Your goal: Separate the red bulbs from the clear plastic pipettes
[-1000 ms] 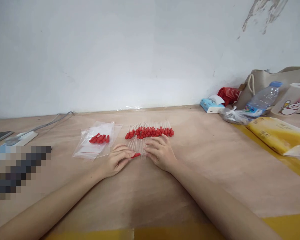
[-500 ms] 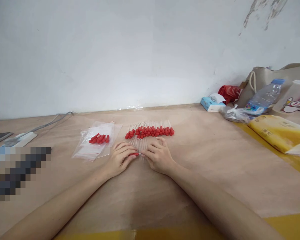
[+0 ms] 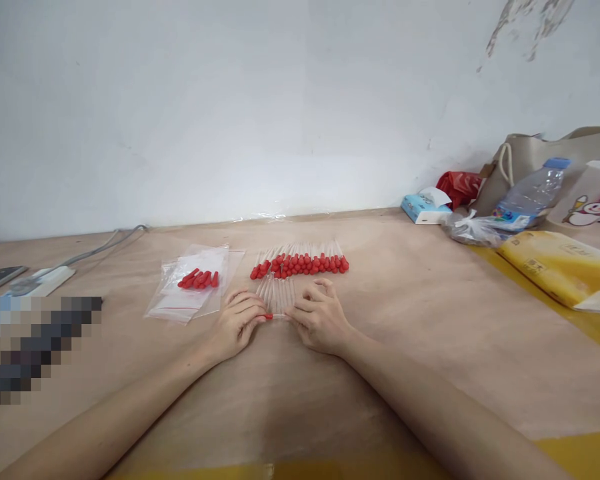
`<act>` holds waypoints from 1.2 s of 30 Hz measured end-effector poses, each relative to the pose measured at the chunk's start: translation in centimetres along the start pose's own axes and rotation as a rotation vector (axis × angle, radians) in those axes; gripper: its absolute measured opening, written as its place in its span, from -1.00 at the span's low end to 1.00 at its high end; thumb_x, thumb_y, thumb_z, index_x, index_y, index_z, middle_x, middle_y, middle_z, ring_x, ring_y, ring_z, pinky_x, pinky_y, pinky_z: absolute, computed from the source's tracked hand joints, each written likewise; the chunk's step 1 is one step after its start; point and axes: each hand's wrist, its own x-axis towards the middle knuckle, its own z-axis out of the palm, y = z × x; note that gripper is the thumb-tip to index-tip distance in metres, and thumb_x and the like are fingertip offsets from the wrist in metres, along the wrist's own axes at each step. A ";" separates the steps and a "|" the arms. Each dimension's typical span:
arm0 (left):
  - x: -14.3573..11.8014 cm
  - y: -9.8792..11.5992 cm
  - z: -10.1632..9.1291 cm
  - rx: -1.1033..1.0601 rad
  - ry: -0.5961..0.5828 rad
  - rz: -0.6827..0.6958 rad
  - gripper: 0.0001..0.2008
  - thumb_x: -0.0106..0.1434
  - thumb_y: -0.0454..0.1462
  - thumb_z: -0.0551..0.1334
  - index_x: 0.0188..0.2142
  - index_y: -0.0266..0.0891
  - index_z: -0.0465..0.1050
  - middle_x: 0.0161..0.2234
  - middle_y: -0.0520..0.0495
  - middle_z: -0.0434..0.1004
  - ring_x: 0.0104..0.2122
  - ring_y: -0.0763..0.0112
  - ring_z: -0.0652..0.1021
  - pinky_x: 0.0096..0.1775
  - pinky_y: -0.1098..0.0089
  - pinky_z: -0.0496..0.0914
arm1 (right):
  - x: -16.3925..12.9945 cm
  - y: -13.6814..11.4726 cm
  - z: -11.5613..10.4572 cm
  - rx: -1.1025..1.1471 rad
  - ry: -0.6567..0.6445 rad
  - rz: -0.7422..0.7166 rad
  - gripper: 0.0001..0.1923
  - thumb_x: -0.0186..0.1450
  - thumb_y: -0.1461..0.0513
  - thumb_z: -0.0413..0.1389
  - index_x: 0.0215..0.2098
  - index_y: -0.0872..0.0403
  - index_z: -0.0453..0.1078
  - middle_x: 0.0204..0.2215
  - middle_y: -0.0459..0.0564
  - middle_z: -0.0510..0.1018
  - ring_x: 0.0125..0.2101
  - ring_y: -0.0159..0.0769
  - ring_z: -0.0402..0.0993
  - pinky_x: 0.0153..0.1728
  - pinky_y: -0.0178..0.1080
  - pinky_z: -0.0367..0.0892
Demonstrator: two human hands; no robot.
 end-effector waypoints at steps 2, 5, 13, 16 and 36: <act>-0.4 -0.3 -0.1 -0.026 0.053 -0.053 -0.85 0.26 -0.32 0.04 -0.35 -0.21 0.36 -0.36 -0.01 0.48 -0.27 0.38 0.42 -0.14 0.28 0.25 | -0.3 0.6 -0.1 -0.008 -0.001 0.066 -0.84 0.24 0.24 0.01 -0.41 0.03 0.42 -0.59 -0.14 0.44 -0.42 -0.38 0.23 -0.08 -0.15 -0.01; -0.9 -0.4 -0.3 -0.098 0.145 -0.160 -0.84 0.27 -0.32 0.03 -0.30 -0.21 0.38 -0.32 -0.05 0.45 -0.28 0.40 0.43 -0.22 0.35 0.32 | -0.7 1.5 0.1 -0.053 0.024 0.262 -0.81 0.25 0.24 -0.02 -0.37 0.04 0.44 -0.53 -0.09 0.47 -0.39 -0.36 0.27 -0.16 -0.20 0.05; -1.0 -4.7 -3.7 0.090 0.467 -0.530 -0.73 0.20 -0.25 0.06 -0.16 -0.25 0.43 -0.28 -0.13 0.34 -0.24 0.33 0.42 -0.22 0.32 0.36 | 0.1 1.7 1.3 -0.050 -0.049 0.450 -0.79 0.22 0.33 -0.08 -0.26 0.07 0.35 -0.43 -0.07 0.50 -0.38 -0.36 0.37 -0.26 -0.26 0.07; -2.1 -8.3 -5.8 0.098 0.501 -0.727 -0.67 0.16 -0.20 0.09 -0.10 -0.24 0.36 -0.31 -0.07 0.40 -0.40 0.41 0.45 -0.35 0.39 0.37 | 0.3 1.5 1.5 -0.117 -0.016 0.464 -0.88 0.20 0.30 -0.04 -0.41 0.07 0.33 -0.51 -0.10 0.49 -0.41 -0.37 0.35 -0.21 -0.23 0.02; 2.0 -5.3 -2.8 0.230 0.120 -0.325 -0.80 0.16 -0.18 0.13 -0.28 -0.22 0.42 -0.29 -0.08 0.49 -0.23 0.24 0.46 -0.18 0.27 0.32 | 0.7 0.5 1.2 -0.067 -0.119 0.281 -0.70 0.21 0.04 0.02 -0.29 0.06 0.44 -0.43 -0.02 0.53 -0.33 -0.27 0.33 -0.05 -0.08 -0.02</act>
